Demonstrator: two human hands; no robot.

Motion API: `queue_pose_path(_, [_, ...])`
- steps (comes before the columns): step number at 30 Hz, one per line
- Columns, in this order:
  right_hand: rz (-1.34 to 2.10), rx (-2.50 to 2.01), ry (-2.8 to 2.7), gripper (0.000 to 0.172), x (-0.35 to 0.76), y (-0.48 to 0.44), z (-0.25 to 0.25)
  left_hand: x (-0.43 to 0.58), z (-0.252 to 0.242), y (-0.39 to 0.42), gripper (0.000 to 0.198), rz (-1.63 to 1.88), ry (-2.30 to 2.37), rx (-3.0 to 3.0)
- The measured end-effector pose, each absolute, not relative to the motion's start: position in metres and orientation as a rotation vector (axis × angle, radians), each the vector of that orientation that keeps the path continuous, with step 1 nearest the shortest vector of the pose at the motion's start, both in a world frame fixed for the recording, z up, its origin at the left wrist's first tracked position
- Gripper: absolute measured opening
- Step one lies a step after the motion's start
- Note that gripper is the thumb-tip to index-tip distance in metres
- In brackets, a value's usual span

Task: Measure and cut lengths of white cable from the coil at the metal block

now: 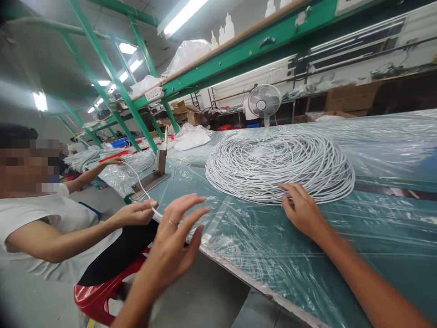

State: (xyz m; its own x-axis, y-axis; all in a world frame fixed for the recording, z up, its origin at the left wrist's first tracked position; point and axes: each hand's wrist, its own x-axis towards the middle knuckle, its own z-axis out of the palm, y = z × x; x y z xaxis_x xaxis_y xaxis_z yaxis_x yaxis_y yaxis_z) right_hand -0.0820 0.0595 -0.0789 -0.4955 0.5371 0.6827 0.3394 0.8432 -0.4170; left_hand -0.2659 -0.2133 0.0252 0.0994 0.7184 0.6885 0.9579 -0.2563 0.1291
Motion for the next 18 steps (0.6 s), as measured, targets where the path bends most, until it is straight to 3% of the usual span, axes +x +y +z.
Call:
queue_pose_path(3, [0.307, -0.610, -2.111, 0.031, -0.084, 0.059, -0.079, -0.301, 0.027, -0.226, 0.036, -0.313, -1.721, -2.147])
queue_pose_path(6, [0.356, -0.555, -2.083, 0.032, -0.086, 0.059, -0.080, -0.308, 0.015, -0.240, 0.059, -0.135, -1.653, -2.229])
queue_pose_path(11, [0.352, -0.560, -2.077, 0.036, -0.090, 0.060, -0.082, -0.294, -0.003, -0.226, 0.037, -0.630, -1.538, -2.529])
queue_pose_path(15, [0.371, -0.592, -2.123, 0.038, -0.091, 0.063, -0.087, -0.242, -0.017, -0.160, 0.036, -1.139, -1.311, -2.684])
queue_pose_path(18, [0.407, -0.655, -2.124, 0.040, -0.089, 0.065, -0.088, -0.172, -0.018, -0.101, 0.033, -1.040, -1.213, -2.672])
